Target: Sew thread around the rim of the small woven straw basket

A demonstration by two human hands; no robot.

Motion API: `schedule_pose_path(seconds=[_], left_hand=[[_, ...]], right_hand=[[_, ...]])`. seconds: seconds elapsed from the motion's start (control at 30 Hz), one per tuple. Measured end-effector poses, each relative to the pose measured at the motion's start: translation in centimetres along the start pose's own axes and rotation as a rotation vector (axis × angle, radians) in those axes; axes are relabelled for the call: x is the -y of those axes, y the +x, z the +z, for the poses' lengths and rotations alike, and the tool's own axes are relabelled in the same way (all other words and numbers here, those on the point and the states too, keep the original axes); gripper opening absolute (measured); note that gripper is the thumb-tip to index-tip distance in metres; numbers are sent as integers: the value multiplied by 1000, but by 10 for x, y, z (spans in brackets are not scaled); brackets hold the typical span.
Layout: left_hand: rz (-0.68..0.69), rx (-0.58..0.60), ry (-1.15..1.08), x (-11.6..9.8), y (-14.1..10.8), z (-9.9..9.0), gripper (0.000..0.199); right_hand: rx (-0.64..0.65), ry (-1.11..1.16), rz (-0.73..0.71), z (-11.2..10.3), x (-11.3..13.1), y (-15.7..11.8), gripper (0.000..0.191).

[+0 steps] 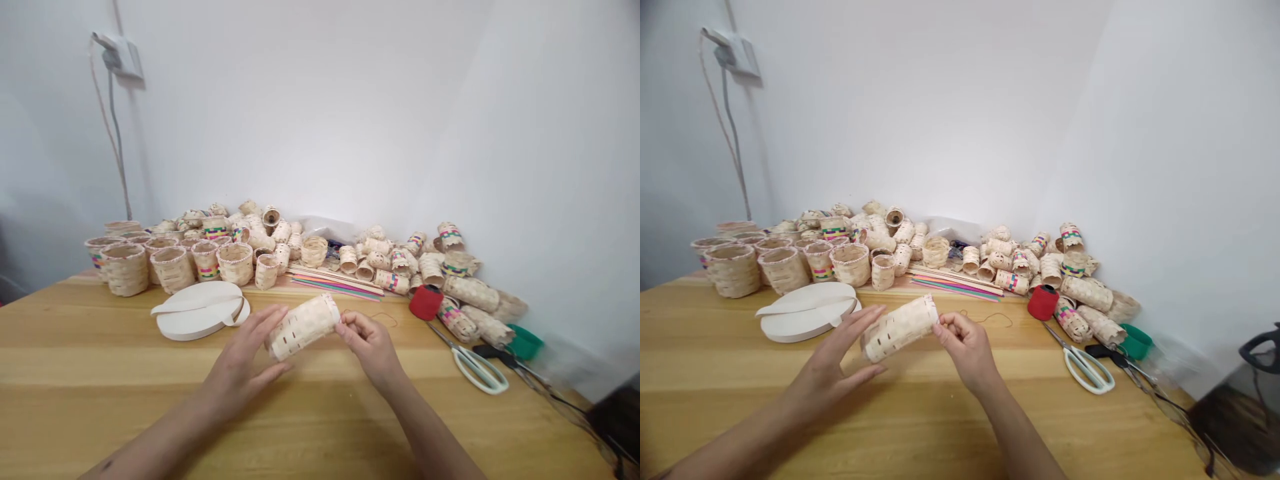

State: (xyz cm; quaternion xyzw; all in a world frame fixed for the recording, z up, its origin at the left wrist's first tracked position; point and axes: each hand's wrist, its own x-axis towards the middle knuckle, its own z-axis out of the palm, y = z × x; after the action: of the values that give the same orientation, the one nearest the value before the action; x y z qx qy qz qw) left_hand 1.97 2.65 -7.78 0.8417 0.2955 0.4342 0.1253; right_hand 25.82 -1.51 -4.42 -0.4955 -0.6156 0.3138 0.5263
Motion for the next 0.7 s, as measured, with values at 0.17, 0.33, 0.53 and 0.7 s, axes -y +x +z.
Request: schedule_pose_path(seconds=[0.17,0.33,0.53,0.7], left_hand=[[-358,127,-430,-5,7,-2,65],[-487,207,-816,-9,12,2,69],[-490,142,-881,-8,11,5,75],[-461,57,-654,-7,9,1,69]], right_hand=[[-15,6,-4,-1,-4,0,37],[-17,-11,-12,-3,-5,-1,34],[-28,-14,17,-3,-8,0,35],[-200,44,82,-8,-12,5,49]])
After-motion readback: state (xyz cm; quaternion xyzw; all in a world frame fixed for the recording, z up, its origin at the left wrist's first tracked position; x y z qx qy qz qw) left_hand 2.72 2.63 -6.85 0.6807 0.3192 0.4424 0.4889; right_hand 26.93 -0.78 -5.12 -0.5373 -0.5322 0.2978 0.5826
